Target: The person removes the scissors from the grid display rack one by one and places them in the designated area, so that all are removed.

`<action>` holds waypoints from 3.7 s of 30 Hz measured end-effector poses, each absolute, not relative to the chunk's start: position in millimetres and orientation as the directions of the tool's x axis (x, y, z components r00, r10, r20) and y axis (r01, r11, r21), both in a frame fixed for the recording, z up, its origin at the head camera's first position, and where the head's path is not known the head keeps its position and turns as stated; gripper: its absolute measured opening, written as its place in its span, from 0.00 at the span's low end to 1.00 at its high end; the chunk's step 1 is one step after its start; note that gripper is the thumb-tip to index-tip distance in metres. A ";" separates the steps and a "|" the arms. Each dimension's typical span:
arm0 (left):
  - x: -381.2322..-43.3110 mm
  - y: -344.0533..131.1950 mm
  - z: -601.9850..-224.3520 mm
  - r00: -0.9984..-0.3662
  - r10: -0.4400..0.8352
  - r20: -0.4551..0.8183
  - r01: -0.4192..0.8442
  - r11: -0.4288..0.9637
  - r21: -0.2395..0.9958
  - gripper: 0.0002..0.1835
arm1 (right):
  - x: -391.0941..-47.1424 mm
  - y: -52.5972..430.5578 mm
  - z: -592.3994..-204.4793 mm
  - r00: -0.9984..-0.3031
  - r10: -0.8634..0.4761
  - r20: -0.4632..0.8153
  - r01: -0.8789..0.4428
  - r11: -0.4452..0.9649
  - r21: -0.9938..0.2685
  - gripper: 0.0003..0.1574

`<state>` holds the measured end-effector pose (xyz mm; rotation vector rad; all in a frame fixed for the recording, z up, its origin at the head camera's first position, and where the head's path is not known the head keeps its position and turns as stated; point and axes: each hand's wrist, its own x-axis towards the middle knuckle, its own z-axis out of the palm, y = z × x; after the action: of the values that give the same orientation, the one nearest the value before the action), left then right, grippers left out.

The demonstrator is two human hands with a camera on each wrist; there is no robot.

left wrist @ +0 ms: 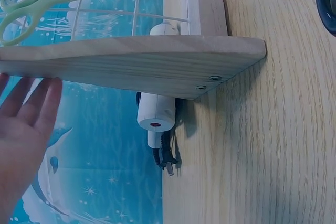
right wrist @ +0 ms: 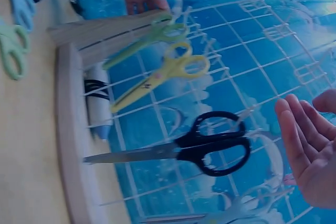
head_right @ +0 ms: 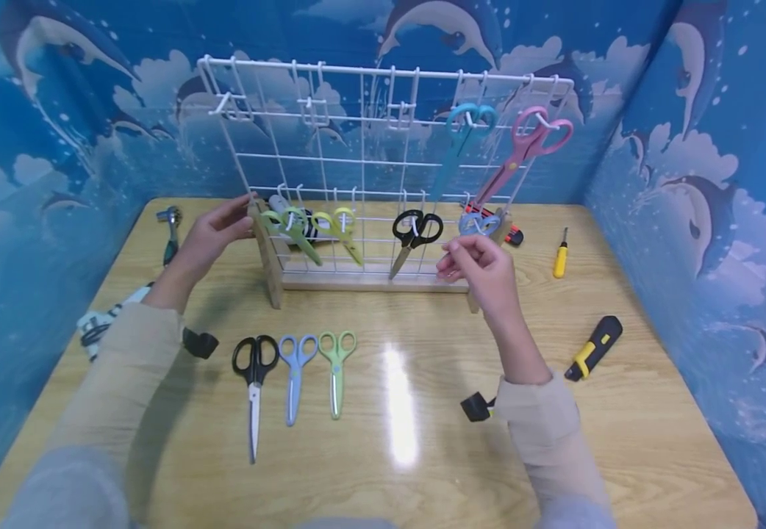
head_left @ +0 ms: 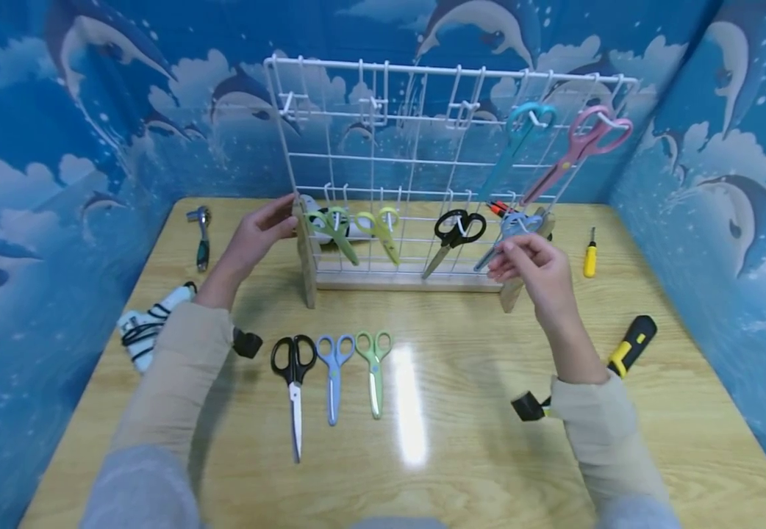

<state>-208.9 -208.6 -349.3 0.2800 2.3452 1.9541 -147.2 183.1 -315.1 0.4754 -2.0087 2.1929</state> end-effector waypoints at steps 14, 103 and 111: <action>-207.0 -208.6 -343.8 -0.983 0.162 0.090 0.120 0.191 0.974 0.27 | -179.6 164.1 -265.9 -0.856 0.189 0.482 -0.484 0.040 -0.874 0.18; -303.1 -266.2 -470.4 -0.967 0.190 0.168 0.180 0.046 0.983 0.27 | -92.4 126.8 -449.3 -0.834 -0.340 -0.435 0.342 0.300 -0.891 0.13; -278.8 -250.4 -433.8 -0.975 0.194 0.109 0.120 0.046 0.992 0.27 | -93.4 119.1 -443.9 -0.831 -0.348 -0.434 0.280 0.413 -0.867 0.11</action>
<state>-278.8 -250.4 -433.8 0.3358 2.2322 2.1056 -93.4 119.1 -443.9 0.0837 -3.0749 2.1096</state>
